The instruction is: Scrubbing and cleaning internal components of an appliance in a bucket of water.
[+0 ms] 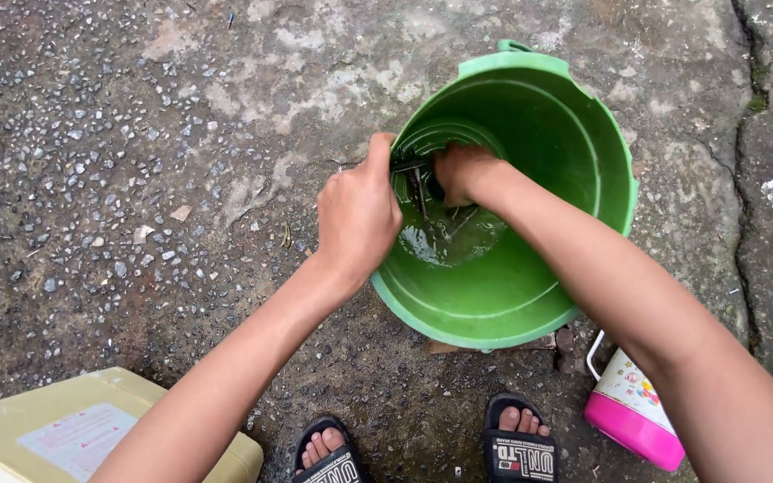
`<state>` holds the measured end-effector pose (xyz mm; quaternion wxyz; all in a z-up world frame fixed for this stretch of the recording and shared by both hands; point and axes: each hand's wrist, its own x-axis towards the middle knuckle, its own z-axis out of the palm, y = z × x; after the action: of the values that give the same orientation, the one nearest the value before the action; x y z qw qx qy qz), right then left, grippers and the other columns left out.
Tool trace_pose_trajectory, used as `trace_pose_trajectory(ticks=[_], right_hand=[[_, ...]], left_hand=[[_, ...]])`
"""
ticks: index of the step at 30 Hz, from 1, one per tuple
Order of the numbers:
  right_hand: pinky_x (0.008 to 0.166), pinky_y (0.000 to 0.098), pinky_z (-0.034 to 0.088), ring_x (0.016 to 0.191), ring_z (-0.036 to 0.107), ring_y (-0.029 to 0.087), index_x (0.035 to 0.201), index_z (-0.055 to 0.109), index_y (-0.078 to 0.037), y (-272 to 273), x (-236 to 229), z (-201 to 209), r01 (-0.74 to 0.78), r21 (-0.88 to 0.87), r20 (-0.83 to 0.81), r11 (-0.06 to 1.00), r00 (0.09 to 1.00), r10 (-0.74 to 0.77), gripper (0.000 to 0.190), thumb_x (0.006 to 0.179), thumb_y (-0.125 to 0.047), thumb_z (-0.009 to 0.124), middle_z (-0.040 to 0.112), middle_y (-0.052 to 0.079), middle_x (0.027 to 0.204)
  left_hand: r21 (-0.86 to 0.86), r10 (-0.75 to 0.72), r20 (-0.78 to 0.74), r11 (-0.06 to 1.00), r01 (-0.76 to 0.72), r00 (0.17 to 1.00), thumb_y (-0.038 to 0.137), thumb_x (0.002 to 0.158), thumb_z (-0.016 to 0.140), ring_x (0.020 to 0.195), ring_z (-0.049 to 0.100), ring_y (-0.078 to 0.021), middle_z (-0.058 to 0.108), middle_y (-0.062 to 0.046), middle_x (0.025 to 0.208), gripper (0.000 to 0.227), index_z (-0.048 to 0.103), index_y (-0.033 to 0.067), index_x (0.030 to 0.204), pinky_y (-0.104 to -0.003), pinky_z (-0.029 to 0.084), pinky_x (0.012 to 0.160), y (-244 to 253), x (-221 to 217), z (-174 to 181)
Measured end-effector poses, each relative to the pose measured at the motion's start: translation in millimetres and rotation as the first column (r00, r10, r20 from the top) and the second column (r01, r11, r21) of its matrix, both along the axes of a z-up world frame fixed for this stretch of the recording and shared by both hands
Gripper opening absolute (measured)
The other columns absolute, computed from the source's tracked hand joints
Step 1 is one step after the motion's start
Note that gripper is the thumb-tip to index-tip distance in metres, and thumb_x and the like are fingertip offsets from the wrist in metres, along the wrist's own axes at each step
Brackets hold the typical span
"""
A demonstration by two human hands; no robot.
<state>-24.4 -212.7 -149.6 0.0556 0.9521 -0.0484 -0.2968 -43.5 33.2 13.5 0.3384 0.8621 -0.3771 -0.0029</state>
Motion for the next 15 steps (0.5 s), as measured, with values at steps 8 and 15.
trace_pose_trajectory(ticks=[8,15], right_hand=[[0.087,0.0575,0.059,0.107,0.072,0.038,0.127,0.069,-0.007,30.7,-68.1,14.2,-0.135,0.125,-0.262,0.983,0.951,0.164,0.067,0.077,-0.048,0.086,0.074,0.018,0.114],[0.08,0.0568,0.061,0.101,0.073,0.041,0.118,0.074,-0.001,15.7,-78.6,19.1,-0.107,0.101,-0.279,0.989,0.951,0.132,0.064,0.079,-0.05,0.085,0.076,0.022,0.105]], left_hand=[[-0.05,-0.05,0.134,0.997,0.058,0.99,-0.012,0.086,0.041,0.076,0.075,-0.0446,0.074,-0.023,0.083,0.047,0.046,0.0037,0.131,-0.058,0.055,0.089,-25.6,-4.4,-18.2],[-0.04,-0.076,0.127,0.996,0.082,0.989,-0.015,0.085,0.042,0.074,0.076,-0.0441,0.074,-0.022,0.081,0.047,0.047,0.0023,0.128,-0.06,0.057,0.083,-35.4,-6.7,-6.0]])
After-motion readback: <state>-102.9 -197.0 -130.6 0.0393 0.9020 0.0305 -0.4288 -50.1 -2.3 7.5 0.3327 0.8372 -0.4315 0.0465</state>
